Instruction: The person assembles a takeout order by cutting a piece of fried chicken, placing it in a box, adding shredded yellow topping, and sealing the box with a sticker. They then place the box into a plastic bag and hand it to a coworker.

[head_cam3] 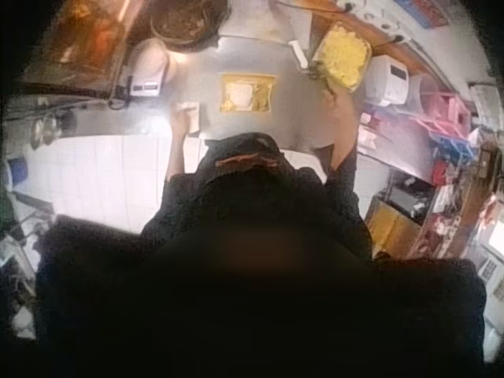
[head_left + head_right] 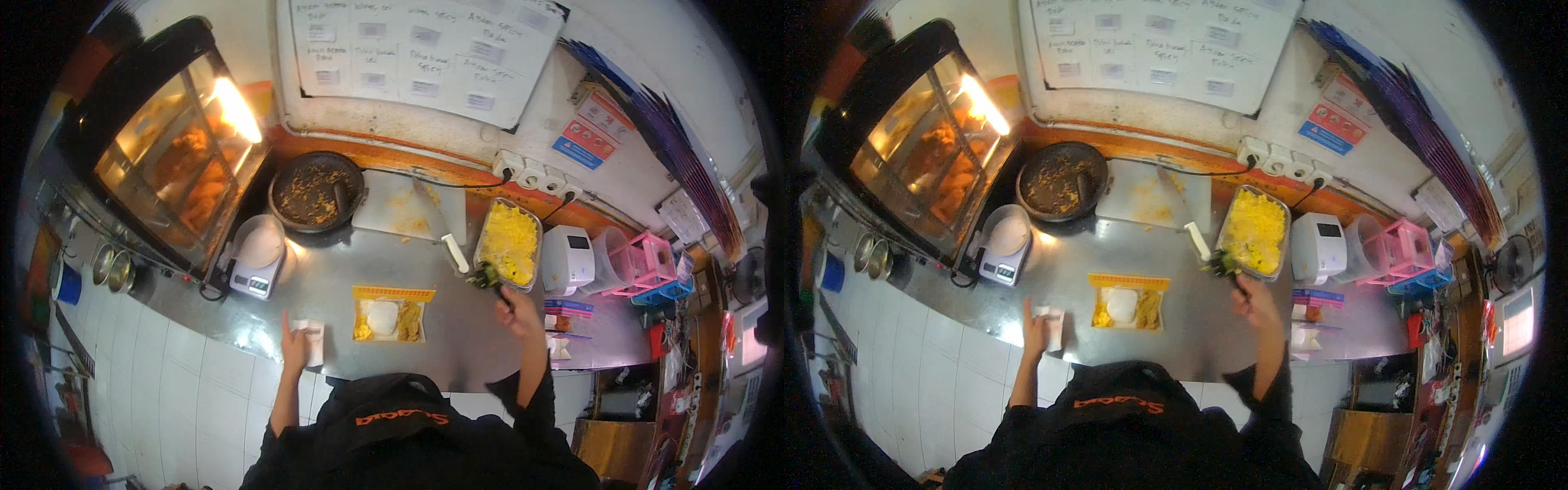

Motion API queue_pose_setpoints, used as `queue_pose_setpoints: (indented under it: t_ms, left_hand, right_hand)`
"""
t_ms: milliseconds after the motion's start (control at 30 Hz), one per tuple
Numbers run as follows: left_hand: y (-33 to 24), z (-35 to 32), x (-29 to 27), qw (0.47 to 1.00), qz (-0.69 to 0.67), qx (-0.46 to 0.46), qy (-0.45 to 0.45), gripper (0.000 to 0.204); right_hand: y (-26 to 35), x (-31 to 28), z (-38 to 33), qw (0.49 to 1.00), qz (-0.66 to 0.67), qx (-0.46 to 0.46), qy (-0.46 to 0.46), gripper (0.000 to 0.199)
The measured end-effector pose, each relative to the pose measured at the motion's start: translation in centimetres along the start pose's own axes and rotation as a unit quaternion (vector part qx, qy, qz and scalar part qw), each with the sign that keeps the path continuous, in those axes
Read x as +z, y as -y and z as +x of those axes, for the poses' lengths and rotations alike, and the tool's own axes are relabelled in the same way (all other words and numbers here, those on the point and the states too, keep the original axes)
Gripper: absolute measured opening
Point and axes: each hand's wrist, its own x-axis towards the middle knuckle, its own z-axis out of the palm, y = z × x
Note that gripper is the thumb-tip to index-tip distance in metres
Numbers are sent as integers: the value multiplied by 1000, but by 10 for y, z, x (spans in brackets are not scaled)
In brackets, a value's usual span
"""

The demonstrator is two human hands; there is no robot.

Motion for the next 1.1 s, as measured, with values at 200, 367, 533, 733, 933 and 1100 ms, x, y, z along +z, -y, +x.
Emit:
queue_pose_setpoints:
  t_ms: [200,367,533,733,933,1100]
  left_hand:
    - [-9,-12,-30,987,-142,51,-50,73]
    - [-39,-15,-46,974,-147,111,-130,75]
    - [-54,-20,-48,978,-156,64,-124,80]
    - [-59,-7,-33,987,-121,106,-33,65]
    - [-104,-9,2,966,-165,105,171,35]
    - [-195,-60,57,921,-128,88,358,65]
  right_hand:
    - [16,-73,72,697,-608,-195,-327,36]
    - [-12,10,60,609,-646,-319,-332,41]
    - [-117,125,55,843,-510,-146,-88,44]
    - [-155,163,70,866,-428,-132,-223,43]
    - [-159,128,15,846,-419,-191,-269,36]
    - [-191,60,-65,937,-144,-149,-282,36]
